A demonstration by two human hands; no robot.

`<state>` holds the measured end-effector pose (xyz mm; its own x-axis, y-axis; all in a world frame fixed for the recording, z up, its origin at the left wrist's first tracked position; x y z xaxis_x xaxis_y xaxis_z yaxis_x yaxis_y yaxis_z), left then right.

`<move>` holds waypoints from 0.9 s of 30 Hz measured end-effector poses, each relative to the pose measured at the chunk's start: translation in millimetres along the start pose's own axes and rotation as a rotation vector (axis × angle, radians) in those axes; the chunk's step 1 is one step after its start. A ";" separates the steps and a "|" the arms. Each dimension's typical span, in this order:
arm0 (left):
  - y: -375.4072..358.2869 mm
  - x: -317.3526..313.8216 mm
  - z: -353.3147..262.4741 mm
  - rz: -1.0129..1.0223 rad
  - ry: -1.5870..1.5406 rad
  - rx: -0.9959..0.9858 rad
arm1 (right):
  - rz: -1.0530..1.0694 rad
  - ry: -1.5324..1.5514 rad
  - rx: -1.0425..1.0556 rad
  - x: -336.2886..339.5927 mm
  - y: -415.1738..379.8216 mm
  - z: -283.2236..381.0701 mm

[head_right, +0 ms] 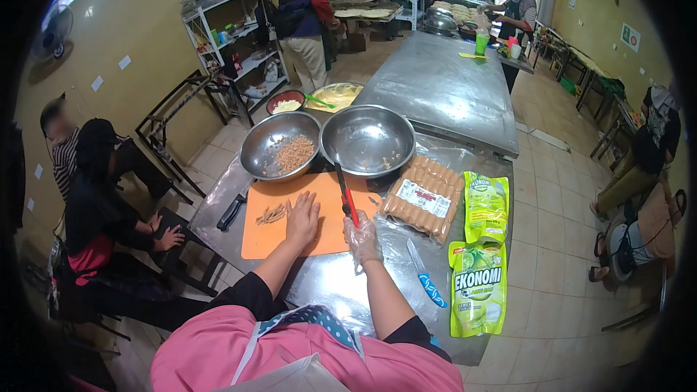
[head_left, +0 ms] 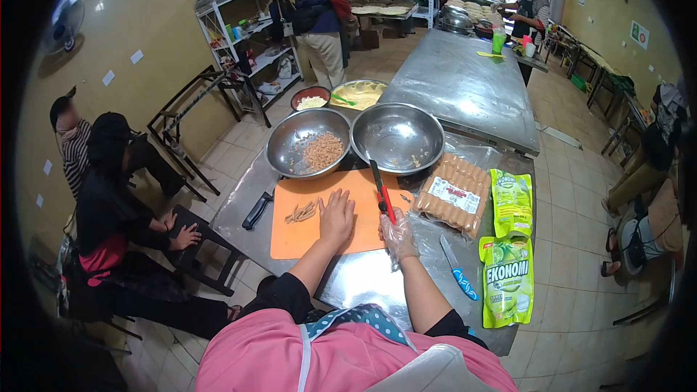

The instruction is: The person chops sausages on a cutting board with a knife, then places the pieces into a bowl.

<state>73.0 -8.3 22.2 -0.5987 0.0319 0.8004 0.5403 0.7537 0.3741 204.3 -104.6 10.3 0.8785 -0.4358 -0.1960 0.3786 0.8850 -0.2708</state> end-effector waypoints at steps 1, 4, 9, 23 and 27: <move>1.5 1.6 -0.4 -0.018 -0.049 -0.003 | -0.003 0.000 -0.002 -0.2 0.2 -0.1; 2.2 1.0 6.0 -0.105 -0.225 -0.054 | -0.022 -0.052 0.002 0.1 -0.6 1.1; 1.9 10.4 4.1 -0.136 -0.131 -0.211 | -0.022 -0.061 -0.006 0.0 -1.0 1.9; -14.9 74.9 84.5 -0.482 -0.071 -0.011 | -0.010 0.032 0.005 1.2 7.3 -8.9; -25.9 75.0 93.0 -0.411 -0.063 0.020 | -0.002 0.027 0.021 2.1 7.8 -8.4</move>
Point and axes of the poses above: each hand's wrist, its own y-axis towards the middle knuckle, its own x-axis out of the back of the hand, z = x × y, the point moved 1 cm from there along y, towards the middle knuckle, and after that the axes turned 10 degrees about -x, right-handed, at the moved point
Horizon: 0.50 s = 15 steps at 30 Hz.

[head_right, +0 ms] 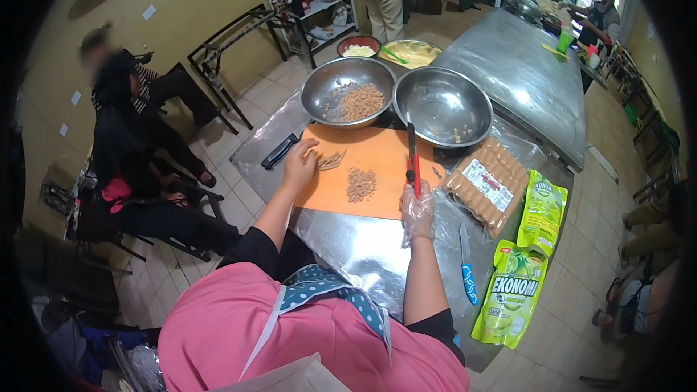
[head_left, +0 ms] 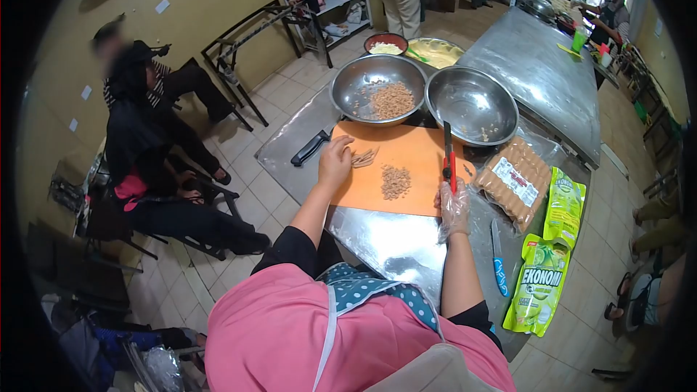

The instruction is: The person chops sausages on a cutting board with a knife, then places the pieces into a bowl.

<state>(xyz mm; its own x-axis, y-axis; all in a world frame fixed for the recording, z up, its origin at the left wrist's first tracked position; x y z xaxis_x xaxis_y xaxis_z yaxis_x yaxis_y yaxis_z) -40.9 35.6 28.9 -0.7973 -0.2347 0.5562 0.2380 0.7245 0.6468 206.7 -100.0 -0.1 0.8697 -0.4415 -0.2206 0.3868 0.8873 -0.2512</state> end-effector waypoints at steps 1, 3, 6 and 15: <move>-2.1 -2.4 0.8 0.039 -0.012 -0.008 | -0.001 0.021 -0.011 0.3 0.7 -0.7; -3.3 -7.8 -0.4 0.054 0.014 -0.025 | -0.007 0.011 -0.009 -1.4 -0.4 0.8; 0.1 -21.4 -7.8 0.141 0.219 -0.099 | -0.033 -0.027 -0.013 -3.0 -4.0 5.4; 14.8 -50.5 -13.4 0.352 0.341 0.088 | -0.033 -0.033 -0.013 -2.9 -4.8 8.0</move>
Point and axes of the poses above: each hand's wrist, its own y-axis towards the middle knuckle, its own x-axis out of the back of the hand, z = x × y, the point moved 1 cm from there along y, towards the middle knuckle, and after that the axes turned 10 degrees about -x, right-handed, at the moved point
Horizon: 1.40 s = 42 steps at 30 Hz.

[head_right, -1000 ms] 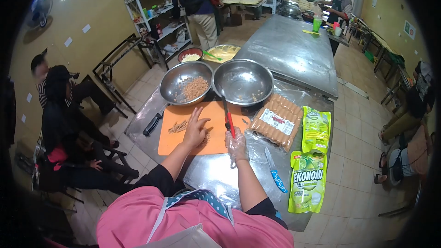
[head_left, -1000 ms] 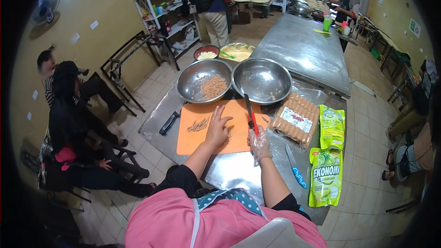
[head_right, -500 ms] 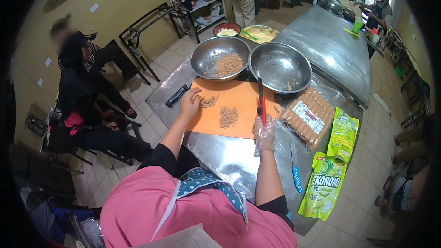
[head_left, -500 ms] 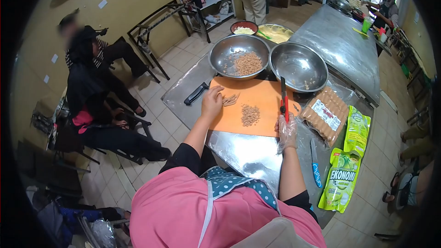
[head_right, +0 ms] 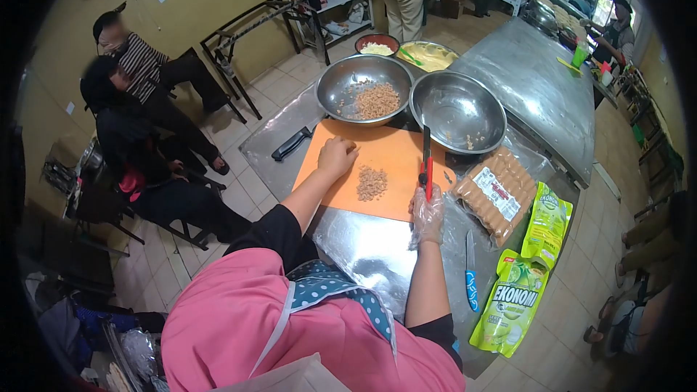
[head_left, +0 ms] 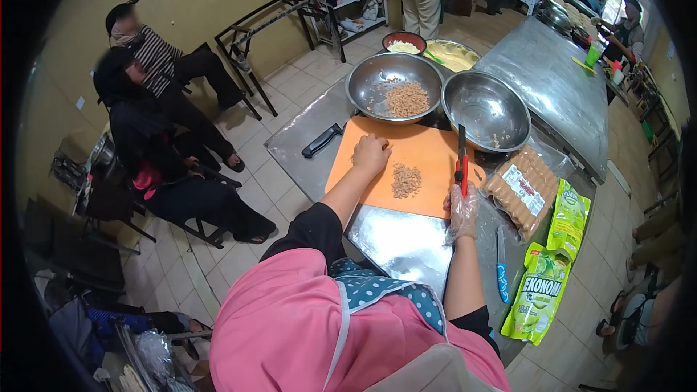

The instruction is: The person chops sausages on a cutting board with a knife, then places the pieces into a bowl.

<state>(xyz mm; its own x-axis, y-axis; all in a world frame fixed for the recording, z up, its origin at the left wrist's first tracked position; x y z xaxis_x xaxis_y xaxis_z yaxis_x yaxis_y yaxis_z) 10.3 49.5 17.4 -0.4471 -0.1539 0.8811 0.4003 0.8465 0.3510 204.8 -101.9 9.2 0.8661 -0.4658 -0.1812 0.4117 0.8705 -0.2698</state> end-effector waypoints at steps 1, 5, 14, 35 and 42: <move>3.5 -4.2 4.4 0.002 -0.071 0.003 | -0.003 -0.012 0.005 -0.2 0.2 0.2; 17.2 -6.0 17.3 0.066 -0.110 -0.094 | -0.006 -0.033 0.007 -0.7 0.1 0.6; 22.5 16.5 21.8 0.154 -0.915 0.280 | -0.006 -0.035 0.003 1.1 3.5 -3.4; 0.2 28.8 56.7 -0.016 -1.057 0.233 | 0.001 -0.092 0.043 2.2 4.3 -5.1; -0.2 46.2 50.3 0.054 -0.809 0.137 | -0.012 -0.053 0.027 1.6 4.5 -6.0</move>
Point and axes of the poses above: each hand's wrist, its own y-axis towards the middle knuckle, its own x-axis out of the back of the hand, z = x × y, the point moved 1 cm from there along y, towards the middle knuckle, and after that the axes turned 10 degrees about -x, right-handed, at the moved point
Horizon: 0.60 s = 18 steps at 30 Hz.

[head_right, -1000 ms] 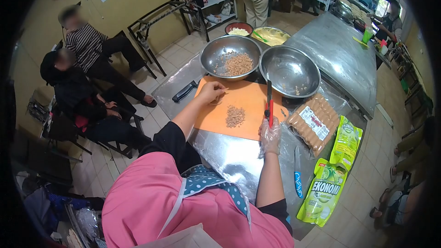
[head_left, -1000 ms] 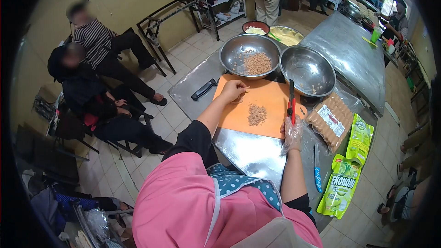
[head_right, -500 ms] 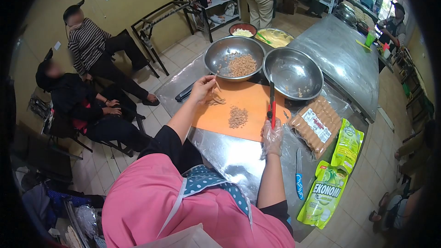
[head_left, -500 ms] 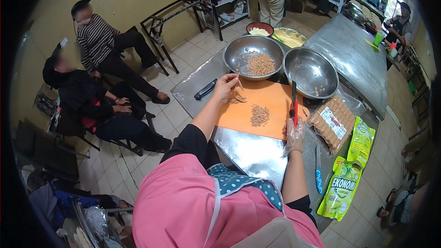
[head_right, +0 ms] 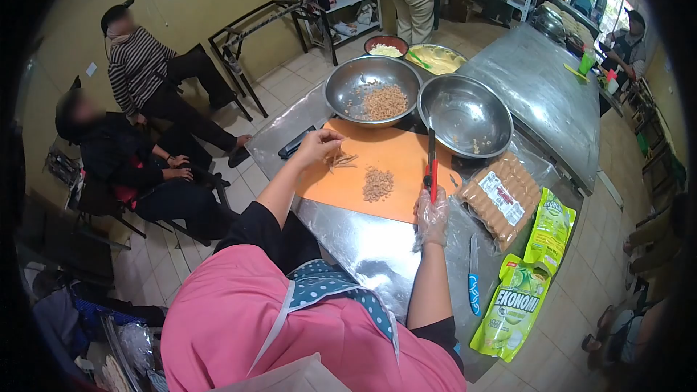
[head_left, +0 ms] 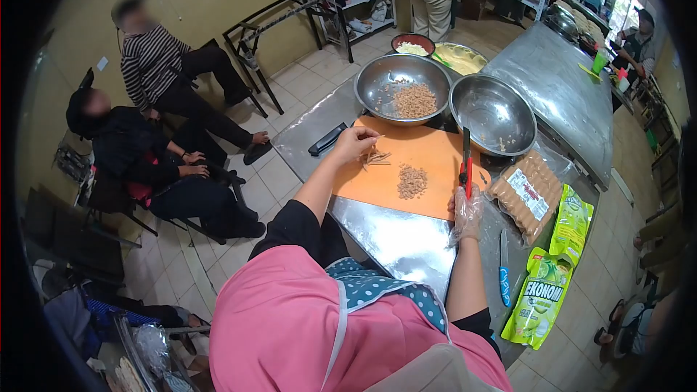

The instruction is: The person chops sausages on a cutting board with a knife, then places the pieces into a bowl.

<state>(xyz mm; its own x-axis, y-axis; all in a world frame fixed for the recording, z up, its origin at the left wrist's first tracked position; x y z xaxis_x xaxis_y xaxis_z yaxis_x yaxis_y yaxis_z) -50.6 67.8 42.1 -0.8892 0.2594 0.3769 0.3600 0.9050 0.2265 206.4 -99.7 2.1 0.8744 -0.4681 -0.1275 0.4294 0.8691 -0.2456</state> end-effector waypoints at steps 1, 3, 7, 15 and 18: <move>0.3 1.3 -3.1 0.039 0.072 -0.016 | -0.003 -0.008 0.001 0.0 0.1 0.1; -0.6 1.6 -10.0 0.077 0.144 -0.033 | -0.006 -0.017 0.002 0.7 0.9 -0.6; -2.6 -7.6 -10.2 0.181 0.327 -0.125 | 0.015 -0.041 0.012 1.5 2.0 -2.2; -13.7 -29.6 -12.5 0.147 0.179 0.062 | -0.012 0.001 -0.017 0.2 -0.2 -0.2; -11.6 -30.9 1.9 0.009 0.151 -0.040 | 0.019 -0.030 0.011 1.6 0.0 -0.7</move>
<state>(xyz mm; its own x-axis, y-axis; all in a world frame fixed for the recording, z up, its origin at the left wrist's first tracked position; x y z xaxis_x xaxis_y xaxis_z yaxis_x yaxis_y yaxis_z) -27.9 50.0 26.1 -0.8342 0.2110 0.5095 0.3814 0.8881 0.2567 207.7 -100.6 1.3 0.8886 -0.4469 -0.1029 0.4154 0.8794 -0.2325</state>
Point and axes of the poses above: each hand's wrist, its own y-axis towards the middle knuckle, its own x-axis out of the back of the hand, z = x × y, the point moved 1 cm from there along y, towards the middle knuckle, and after that the axes turned 10 degrees about -x, right-handed, at the moved point
